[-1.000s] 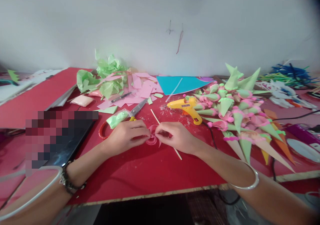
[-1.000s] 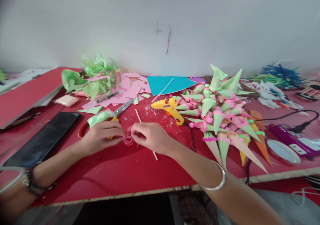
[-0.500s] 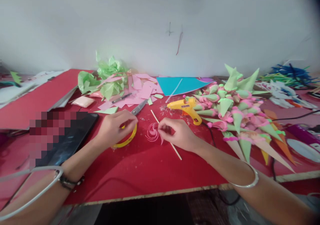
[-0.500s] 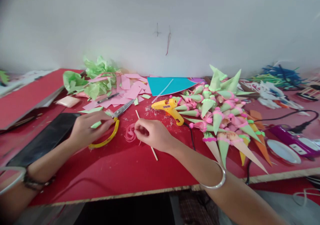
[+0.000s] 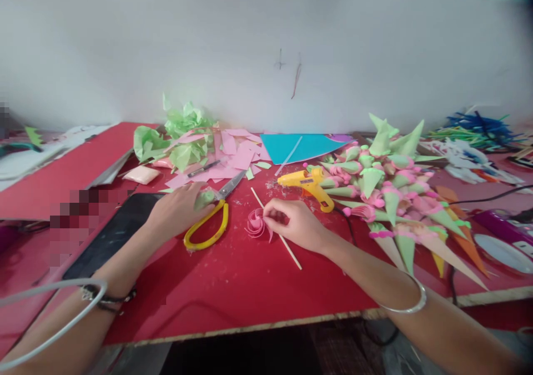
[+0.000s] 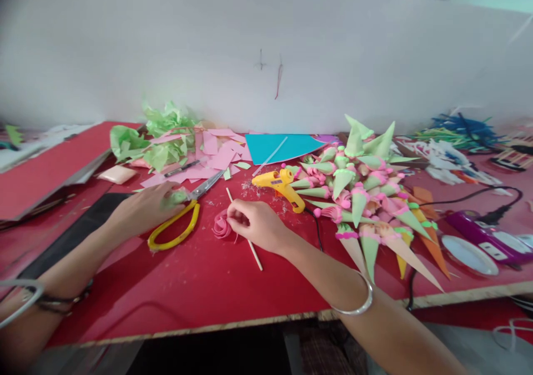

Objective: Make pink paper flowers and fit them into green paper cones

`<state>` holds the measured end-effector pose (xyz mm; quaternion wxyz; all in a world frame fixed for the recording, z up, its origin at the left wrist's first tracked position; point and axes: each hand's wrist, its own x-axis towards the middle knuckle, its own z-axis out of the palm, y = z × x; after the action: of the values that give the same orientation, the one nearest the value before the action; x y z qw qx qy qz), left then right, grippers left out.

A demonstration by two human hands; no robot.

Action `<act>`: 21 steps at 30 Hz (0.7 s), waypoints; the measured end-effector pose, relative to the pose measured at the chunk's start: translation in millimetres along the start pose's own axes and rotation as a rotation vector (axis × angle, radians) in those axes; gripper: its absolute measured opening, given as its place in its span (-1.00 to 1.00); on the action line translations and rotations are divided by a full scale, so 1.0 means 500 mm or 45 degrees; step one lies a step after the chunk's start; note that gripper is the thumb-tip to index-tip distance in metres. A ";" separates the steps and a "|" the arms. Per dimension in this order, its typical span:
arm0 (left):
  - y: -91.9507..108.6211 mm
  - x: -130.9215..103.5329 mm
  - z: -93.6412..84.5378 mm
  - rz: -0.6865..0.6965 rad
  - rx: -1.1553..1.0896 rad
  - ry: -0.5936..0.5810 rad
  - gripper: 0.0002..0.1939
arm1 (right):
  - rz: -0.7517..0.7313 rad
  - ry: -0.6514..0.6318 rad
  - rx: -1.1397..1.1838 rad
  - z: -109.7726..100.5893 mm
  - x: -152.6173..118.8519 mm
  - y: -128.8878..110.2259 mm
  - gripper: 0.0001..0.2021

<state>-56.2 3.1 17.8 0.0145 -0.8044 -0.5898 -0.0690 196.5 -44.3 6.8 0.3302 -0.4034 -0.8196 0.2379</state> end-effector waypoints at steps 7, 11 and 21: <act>-0.013 0.000 -0.007 0.040 0.037 0.096 -0.62 | -0.003 0.016 0.030 -0.003 0.001 -0.003 -0.97; -0.013 -0.004 -0.018 0.001 0.096 0.134 -0.60 | -0.002 0.020 0.041 -0.003 0.001 -0.003 -0.97; -0.016 0.002 -0.032 0.061 -0.031 0.088 -0.45 | 0.000 0.002 0.023 -0.004 0.000 -0.001 -0.94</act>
<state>-64.9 4.7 33.5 0.0268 -0.8155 -0.5688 -0.1037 197.6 -44.4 8.4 0.3344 -0.4006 -0.8172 0.2449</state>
